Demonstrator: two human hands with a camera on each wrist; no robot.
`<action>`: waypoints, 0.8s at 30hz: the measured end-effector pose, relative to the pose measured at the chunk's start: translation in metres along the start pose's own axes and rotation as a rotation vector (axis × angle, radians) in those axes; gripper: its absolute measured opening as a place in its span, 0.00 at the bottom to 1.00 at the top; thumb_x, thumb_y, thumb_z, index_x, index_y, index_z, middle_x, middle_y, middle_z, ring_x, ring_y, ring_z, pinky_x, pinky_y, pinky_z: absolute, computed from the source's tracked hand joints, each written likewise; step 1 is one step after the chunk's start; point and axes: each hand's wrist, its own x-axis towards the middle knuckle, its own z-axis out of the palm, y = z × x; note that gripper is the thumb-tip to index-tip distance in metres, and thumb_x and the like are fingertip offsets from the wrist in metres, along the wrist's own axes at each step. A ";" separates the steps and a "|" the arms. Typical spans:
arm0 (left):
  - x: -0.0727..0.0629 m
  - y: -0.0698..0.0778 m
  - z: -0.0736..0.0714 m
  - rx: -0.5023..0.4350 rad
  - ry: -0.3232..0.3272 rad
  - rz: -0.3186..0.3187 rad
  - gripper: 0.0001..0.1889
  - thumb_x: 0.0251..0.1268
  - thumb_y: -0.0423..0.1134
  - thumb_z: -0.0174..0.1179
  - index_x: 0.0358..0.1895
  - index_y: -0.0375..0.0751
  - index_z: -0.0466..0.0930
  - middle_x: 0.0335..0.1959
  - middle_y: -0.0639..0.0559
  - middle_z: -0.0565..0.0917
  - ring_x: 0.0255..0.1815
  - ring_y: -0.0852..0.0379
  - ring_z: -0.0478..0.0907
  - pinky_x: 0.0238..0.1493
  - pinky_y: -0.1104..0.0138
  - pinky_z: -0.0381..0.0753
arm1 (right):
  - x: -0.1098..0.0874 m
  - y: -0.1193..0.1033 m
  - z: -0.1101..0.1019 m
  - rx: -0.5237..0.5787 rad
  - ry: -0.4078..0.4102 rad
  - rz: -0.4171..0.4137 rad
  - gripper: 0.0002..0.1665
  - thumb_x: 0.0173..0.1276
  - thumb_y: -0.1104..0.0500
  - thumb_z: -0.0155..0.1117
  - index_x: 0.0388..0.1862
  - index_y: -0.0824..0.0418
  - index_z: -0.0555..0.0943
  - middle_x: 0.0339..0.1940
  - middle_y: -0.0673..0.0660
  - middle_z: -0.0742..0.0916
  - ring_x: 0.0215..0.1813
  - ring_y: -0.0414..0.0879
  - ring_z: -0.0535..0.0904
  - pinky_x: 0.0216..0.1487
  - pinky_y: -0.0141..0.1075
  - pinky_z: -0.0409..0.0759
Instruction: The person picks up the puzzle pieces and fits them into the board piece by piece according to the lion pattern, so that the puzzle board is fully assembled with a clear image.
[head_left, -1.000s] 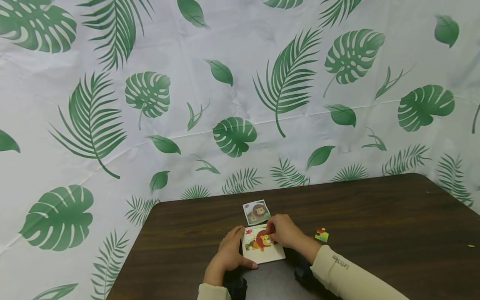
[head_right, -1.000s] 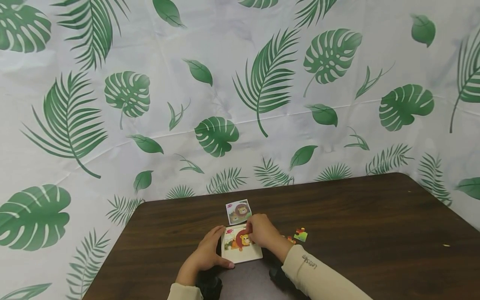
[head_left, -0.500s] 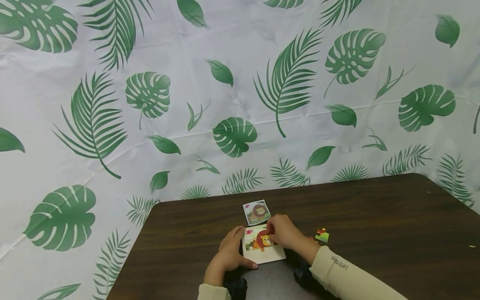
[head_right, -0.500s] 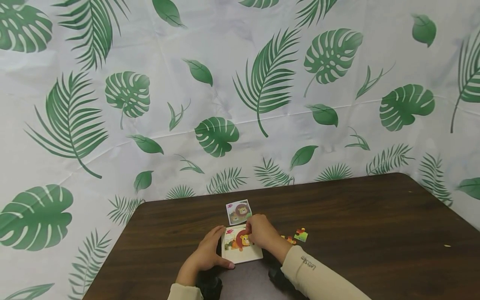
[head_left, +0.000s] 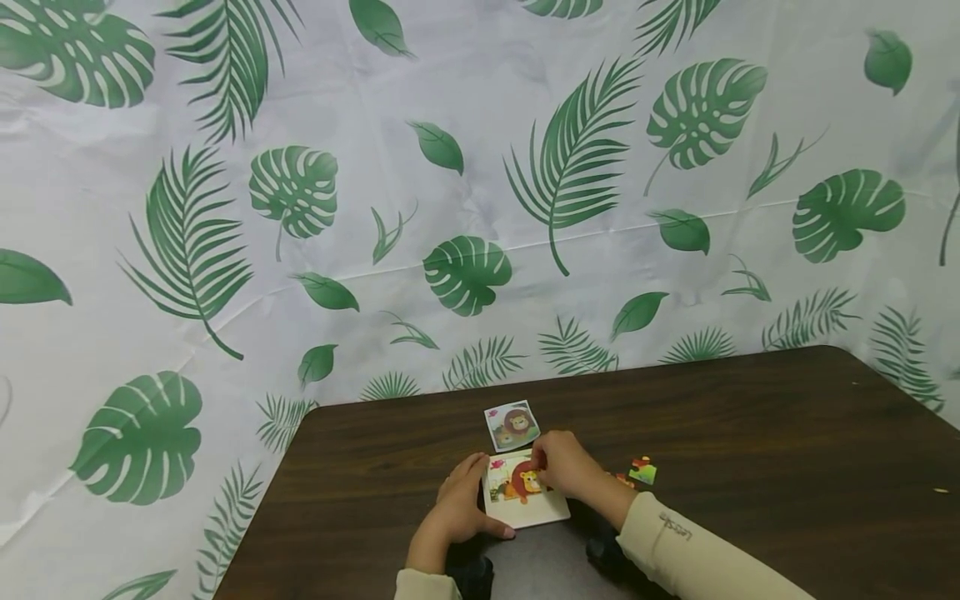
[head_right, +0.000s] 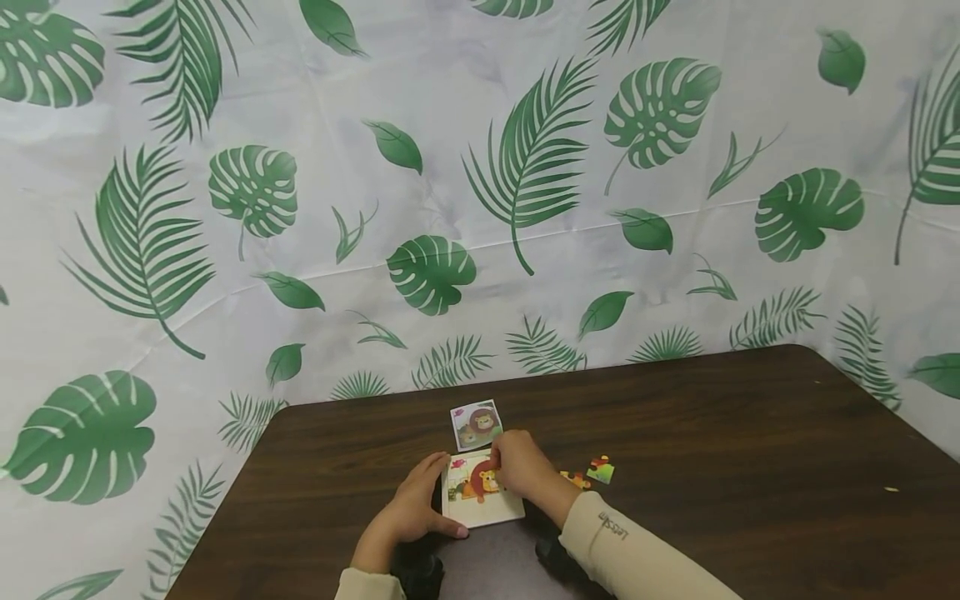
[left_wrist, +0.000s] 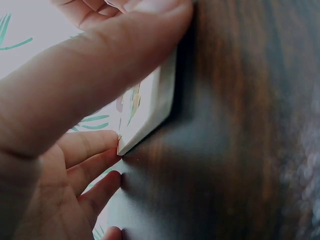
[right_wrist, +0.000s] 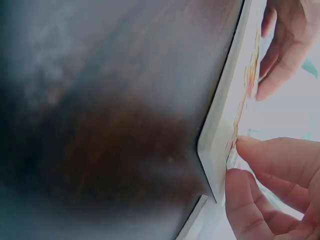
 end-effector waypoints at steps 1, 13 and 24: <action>0.000 0.000 0.000 0.001 0.000 0.000 0.55 0.31 0.48 0.78 0.67 0.29 0.59 0.66 0.35 0.59 0.66 0.34 0.54 0.59 0.39 0.54 | 0.000 -0.001 0.000 0.000 -0.002 0.001 0.13 0.46 0.72 0.70 0.17 0.59 0.76 0.16 0.47 0.73 0.22 0.41 0.67 0.21 0.33 0.67; 0.000 -0.002 0.003 -0.005 -0.005 -0.001 0.55 0.31 0.47 0.78 0.66 0.29 0.59 0.66 0.34 0.59 0.65 0.34 0.55 0.59 0.39 0.54 | -0.002 0.000 -0.002 0.061 -0.034 -0.003 0.11 0.48 0.72 0.69 0.18 0.59 0.77 0.17 0.47 0.74 0.23 0.41 0.68 0.22 0.33 0.69; 0.002 -0.003 0.001 0.011 -0.009 -0.011 0.55 0.32 0.49 0.78 0.67 0.31 0.58 0.67 0.35 0.59 0.66 0.35 0.54 0.59 0.39 0.53 | -0.003 0.000 -0.017 0.171 -0.037 -0.030 0.06 0.52 0.70 0.65 0.25 0.61 0.79 0.22 0.47 0.77 0.27 0.41 0.72 0.27 0.35 0.72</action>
